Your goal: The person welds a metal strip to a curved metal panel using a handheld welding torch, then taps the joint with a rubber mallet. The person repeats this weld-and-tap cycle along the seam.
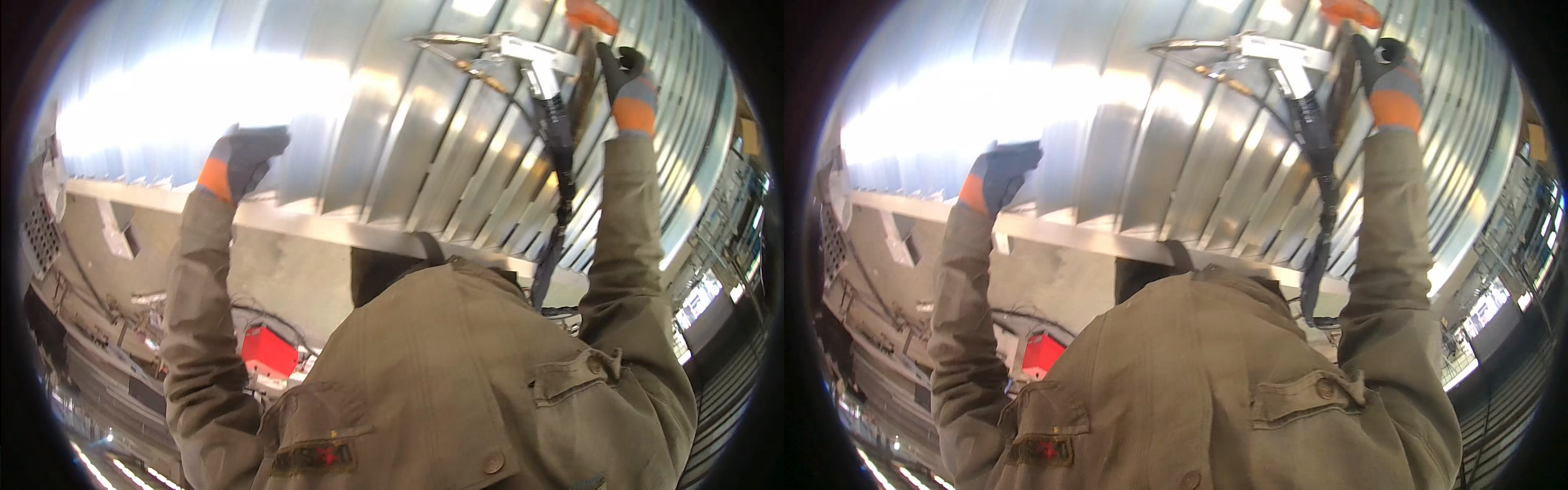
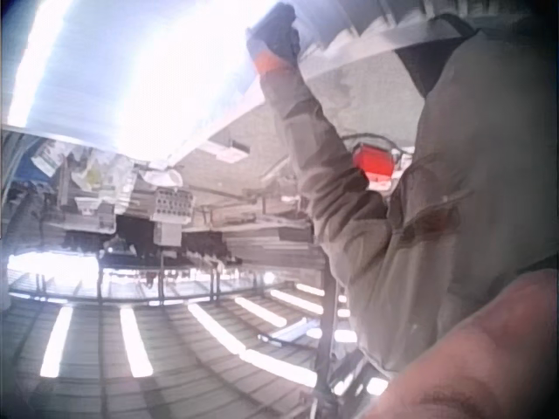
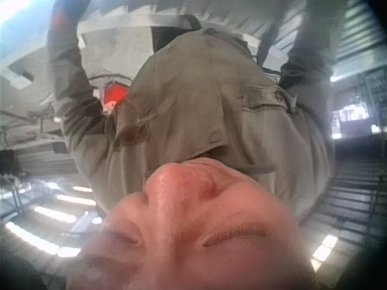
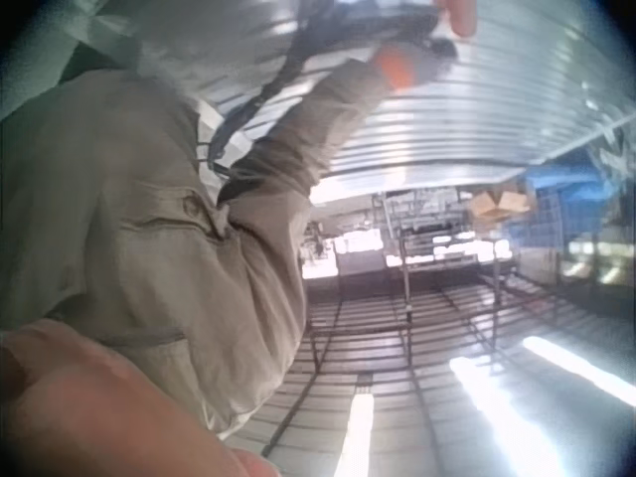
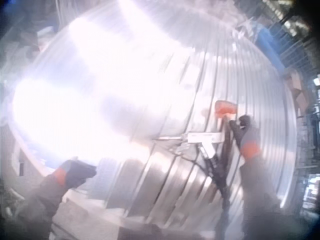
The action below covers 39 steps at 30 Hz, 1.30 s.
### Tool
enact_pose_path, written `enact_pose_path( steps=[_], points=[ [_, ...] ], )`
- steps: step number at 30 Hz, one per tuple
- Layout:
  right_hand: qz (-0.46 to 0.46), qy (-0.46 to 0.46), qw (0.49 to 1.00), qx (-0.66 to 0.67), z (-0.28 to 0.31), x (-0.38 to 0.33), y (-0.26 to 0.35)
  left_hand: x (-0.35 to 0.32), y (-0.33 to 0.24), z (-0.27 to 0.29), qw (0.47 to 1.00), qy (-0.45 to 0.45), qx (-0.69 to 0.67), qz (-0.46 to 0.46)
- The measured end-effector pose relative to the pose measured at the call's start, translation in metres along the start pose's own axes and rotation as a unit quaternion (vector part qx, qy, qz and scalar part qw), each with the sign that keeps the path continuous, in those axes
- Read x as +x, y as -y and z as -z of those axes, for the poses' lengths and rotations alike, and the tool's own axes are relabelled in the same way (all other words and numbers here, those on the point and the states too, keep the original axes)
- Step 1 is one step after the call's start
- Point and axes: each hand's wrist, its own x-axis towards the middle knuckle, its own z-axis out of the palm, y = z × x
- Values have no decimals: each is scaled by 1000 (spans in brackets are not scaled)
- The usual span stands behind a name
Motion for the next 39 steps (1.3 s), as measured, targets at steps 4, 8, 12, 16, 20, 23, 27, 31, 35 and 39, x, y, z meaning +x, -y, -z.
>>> enact_pose_path(
  steps=[4,8,12,16,20,23,27,31,35,39],
  points=[
    [-37,131,983,125,-36,42,-38,-1,-7,8,989,36,-38,138],
    [57,94,994,-15,-43,72,-59,2,-20,10,955,29,-125,268],
    [33,-7,999,15,-23,65,-36,1,-16,7,960,20,-77,268],
    [46,16,982,182,27,-22,34,-3,0,8,972,19,-130,196],
    [-19,281,888,364,58,-159,120,-1,6,8,975,19,-132,177],
    [67,497,803,323,27,-235,172,2,4,10,977,31,-117,175],
    [35,550,751,363,-13,-279,186,1,2,12,955,38,-181,231],
    [114,460,762,441,-25,-288,172,-3,-4,3,979,19,-171,112],
    [144,448,805,360,-40,-305,177,1,-24,-3,965,-15,-91,244],
    [153,476,774,389,-49,-315,182,3,-44,-4,947,-39,-109,300]
  ],
)
